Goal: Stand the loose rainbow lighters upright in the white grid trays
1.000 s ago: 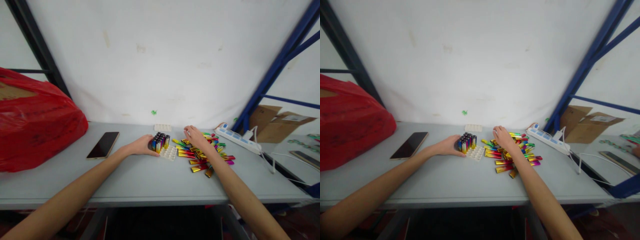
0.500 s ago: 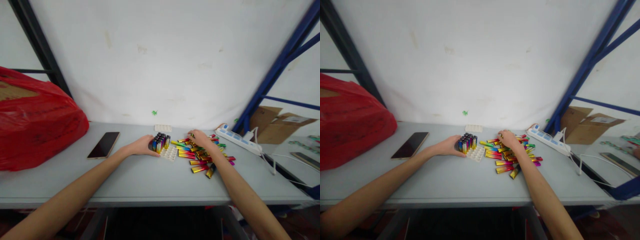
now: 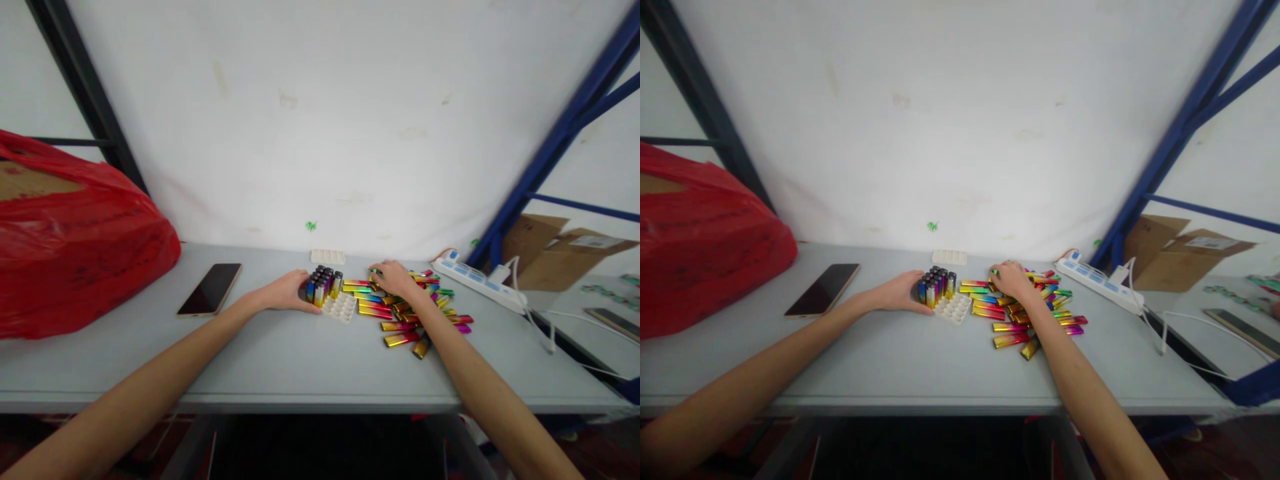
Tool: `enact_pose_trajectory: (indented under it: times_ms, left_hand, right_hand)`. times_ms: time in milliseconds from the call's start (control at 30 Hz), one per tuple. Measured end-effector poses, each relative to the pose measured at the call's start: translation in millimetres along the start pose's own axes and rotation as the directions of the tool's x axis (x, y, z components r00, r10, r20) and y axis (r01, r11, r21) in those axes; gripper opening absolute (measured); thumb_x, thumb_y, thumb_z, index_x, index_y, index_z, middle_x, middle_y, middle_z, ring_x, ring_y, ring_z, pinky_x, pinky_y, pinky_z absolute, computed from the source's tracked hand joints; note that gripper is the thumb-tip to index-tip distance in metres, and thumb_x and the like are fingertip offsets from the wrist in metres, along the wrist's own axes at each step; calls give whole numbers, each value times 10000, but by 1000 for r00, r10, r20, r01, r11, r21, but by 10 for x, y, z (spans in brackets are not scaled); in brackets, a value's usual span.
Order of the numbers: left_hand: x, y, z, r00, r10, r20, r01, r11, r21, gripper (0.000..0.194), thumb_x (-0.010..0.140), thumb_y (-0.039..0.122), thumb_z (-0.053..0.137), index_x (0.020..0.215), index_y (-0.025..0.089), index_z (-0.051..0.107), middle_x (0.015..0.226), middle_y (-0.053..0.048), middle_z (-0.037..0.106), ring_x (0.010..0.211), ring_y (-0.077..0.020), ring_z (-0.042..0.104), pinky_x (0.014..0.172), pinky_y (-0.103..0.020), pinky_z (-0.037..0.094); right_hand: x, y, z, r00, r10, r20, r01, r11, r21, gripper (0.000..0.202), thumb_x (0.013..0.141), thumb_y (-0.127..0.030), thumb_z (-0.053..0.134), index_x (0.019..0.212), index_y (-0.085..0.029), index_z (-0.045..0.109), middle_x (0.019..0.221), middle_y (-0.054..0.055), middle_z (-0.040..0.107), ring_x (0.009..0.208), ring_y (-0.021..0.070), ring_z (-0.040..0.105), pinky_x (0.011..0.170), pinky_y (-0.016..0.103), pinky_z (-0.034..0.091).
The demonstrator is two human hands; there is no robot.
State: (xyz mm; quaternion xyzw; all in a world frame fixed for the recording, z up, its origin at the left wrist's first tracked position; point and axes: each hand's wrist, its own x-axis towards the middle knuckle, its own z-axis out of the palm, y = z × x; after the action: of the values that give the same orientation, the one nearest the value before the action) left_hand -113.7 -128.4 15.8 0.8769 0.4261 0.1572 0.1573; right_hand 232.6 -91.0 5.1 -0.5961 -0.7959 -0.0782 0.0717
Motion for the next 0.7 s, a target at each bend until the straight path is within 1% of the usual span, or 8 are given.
enact_pose_trajectory:
  times_ms: [133, 233, 333, 433, 500, 533, 600, 700]
  left_hand:
    - [3, -11, 7, 1000, 0, -10, 0, 1000, -6, 792, 589, 802, 795, 1071, 186, 666, 1128, -116, 703, 1056, -361, 658, 912, -404, 517]
    - [3, -19, 13, 1000, -11, 0, 11, 1000, -6, 814, 587, 813, 790, 1079, 179, 654, 1135, -121, 702, 1062, -357, 654, 890, -394, 523]
    - [2, -25, 19, 1000, -17, -6, 17, 1000, -19, 815, 581, 809, 794, 1083, 181, 659, 1134, -113, 707, 1055, -352, 656, 877, -389, 527]
    - [0, -29, 24, 1000, -10, -19, 9, 1000, -26, 800, 577, 798, 801, 1082, 191, 674, 1130, -99, 712, 1050, -346, 658, 897, -386, 525]
    - [-1, -26, 23, 1000, -6, -18, 5, 1000, -17, 796, 580, 799, 797, 1073, 187, 678, 1126, -100, 710, 1047, -344, 658, 909, -390, 521]
    - [-2, -23, 21, 1000, -7, -16, 6, 1000, -10, 795, 582, 802, 794, 1066, 183, 677, 1121, -104, 708, 1043, -345, 659, 911, -393, 520]
    - [-5, -10, 14, 1000, -8, -14, 8, 1000, -6, 795, 587, 806, 790, 1061, 178, 675, 1117, -110, 706, 1039, -349, 660, 908, -397, 520]
    - [-8, 11, 0, 1000, -15, -9, 15, 1000, -11, 796, 587, 798, 797, 1063, 173, 667, 1116, -116, 705, 1043, -357, 660, 884, -392, 524]
  right_hand:
    - [20, -25, 59, 999, 34, -8, -34, 999, 9, 489, 1040, -517, 447, 1317, -197, 692, 1245, 196, 701, 1200, 317, 618, 1100, 455, 379]
    - [36, -24, 102, 1000, 13, -19, -12, 1000, 28, 472, 999, -496, 544, 1337, -190, 667, 1270, 188, 684, 1222, 322, 599, 1118, 466, 367]
    - [60, -8, 131, 996, -32, -84, 39, 996, 84, 430, 951, -318, 612, 1356, -174, 638, 1297, 171, 662, 1212, 291, 603, 1103, 412, 396]
    - [92, 18, 154, 985, -77, -154, 105, 976, 190, 492, 891, -68, 543, 1373, -148, 599, 1227, 142, 692, 1119, 227, 648, 1033, 336, 454]
    - [112, 32, 173, 982, -77, -173, 121, 958, 259, 518, 870, 0, 509, 1364, -134, 587, 1161, 122, 718, 1006, 194, 681, 973, 311, 489]
    - [119, 35, 184, 982, -66, -176, 115, 952, 284, 495, 881, -11, 522, 1357, -131, 585, 1151, 121, 724, 949, 185, 692, 944, 307, 503]
    - [124, 32, 212, 984, -47, -171, 98, 948, 304, 417, 930, -98, 574, 1345, -138, 586, 1145, 129, 732, 893, 186, 702, 905, 313, 522]
    - [116, 11, 247, 987, -58, -150, 96, 960, 262, 360, 968, -230, 624, 1321, -165, 610, 1130, 133, 745, 999, 234, 698, 929, 341, 518]
